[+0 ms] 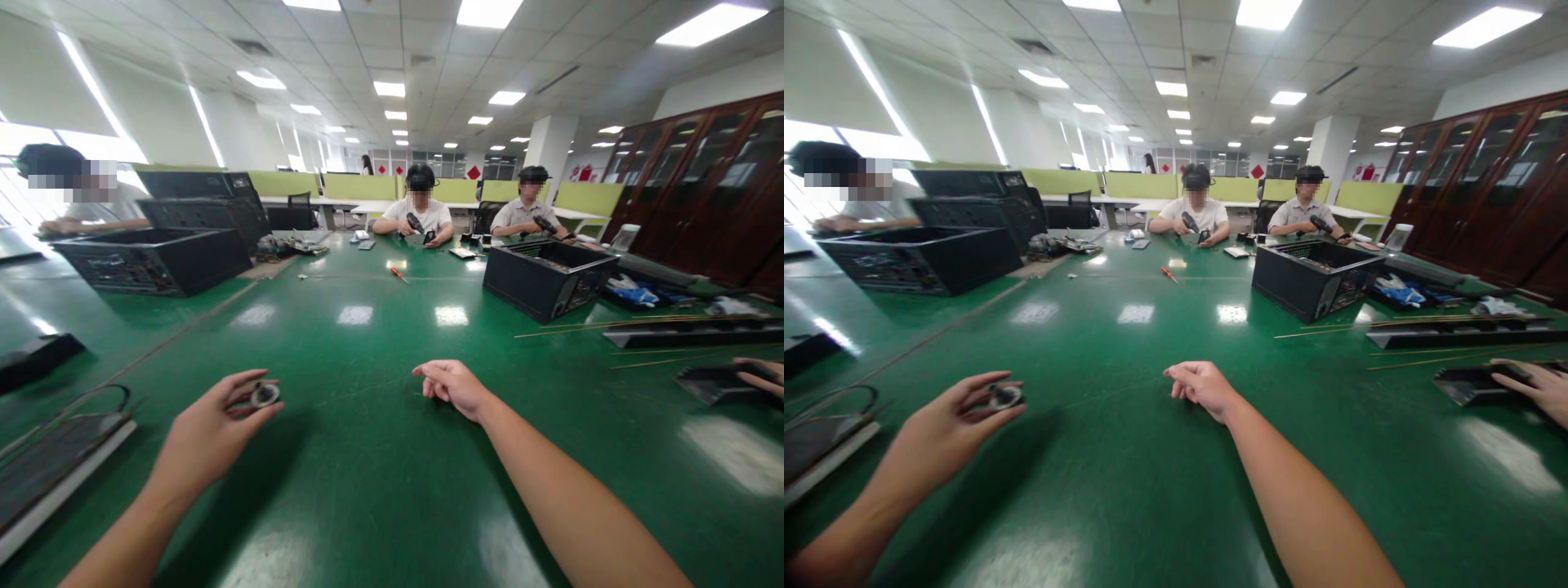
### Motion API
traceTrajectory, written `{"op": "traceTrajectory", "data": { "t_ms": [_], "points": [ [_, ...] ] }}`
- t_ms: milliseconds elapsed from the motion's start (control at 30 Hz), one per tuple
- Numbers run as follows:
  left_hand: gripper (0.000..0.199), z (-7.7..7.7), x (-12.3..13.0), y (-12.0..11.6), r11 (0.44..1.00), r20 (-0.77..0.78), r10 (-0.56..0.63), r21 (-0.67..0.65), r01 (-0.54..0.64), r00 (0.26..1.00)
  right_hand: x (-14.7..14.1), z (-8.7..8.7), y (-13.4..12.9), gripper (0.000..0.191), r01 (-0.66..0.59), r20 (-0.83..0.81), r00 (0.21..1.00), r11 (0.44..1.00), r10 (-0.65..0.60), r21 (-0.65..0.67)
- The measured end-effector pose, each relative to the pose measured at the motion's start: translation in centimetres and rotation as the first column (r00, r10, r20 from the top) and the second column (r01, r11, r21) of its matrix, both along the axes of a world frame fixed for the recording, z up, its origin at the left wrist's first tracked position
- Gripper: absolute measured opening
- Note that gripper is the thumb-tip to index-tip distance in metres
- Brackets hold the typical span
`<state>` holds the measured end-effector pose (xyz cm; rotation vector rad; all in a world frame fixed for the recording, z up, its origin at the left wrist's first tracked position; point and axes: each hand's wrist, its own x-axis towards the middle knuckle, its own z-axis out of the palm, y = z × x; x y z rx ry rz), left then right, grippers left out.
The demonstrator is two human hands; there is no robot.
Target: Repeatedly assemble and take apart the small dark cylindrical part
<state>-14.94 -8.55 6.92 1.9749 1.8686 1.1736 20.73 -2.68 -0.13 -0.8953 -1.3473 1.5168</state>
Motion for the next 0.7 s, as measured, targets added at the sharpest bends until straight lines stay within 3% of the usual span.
{"op": "traceTrajectory", "data": {
  "t_ms": [33,133,267,433,567,700],
  "points": [
    [0.056,-0.2,1.7,1.6,0.996,0.053,-0.059,-0.066,0.063,0.997,0.0,-0.1,0.1,0.043,0.013,-0.008,1.000,1.000,-0.013,0.004],
    [0.048,-1.1,7.6,5.8,0.962,0.142,-0.242,-0.092,0.257,0.960,0.2,-0.4,0.5,0.042,0.101,-0.014,0.995,0.994,-0.101,0.035],
    [0.034,-3.5,13.3,8.4,0.909,0.003,-0.418,-0.008,0.418,0.909,0.4,-0.9,1.0,0.046,0.228,0.108,0.962,0.955,-0.251,0.188],
    [0.028,-5.9,14.6,8.7,0.825,-0.093,-0.552,0.086,0.559,0.829,-0.5,-1.2,0.7,0.049,0.176,0.313,0.901,0.912,-0.301,0.371],
    [0.035,-6.4,14.4,8.5,0.838,-0.105,-0.524,0.115,0.534,0.845,-1.3,-1.5,0.3,0.044,0.179,0.367,0.852,0.866,-0.373,0.467],
    [0.022,-6.3,14.6,8.4,0.832,-0.098,-0.533,0.121,0.542,0.840,-1.4,-1.6,0.3,0.036,0.190,0.387,0.826,0.849,-0.410,0.493]
  ]
}}
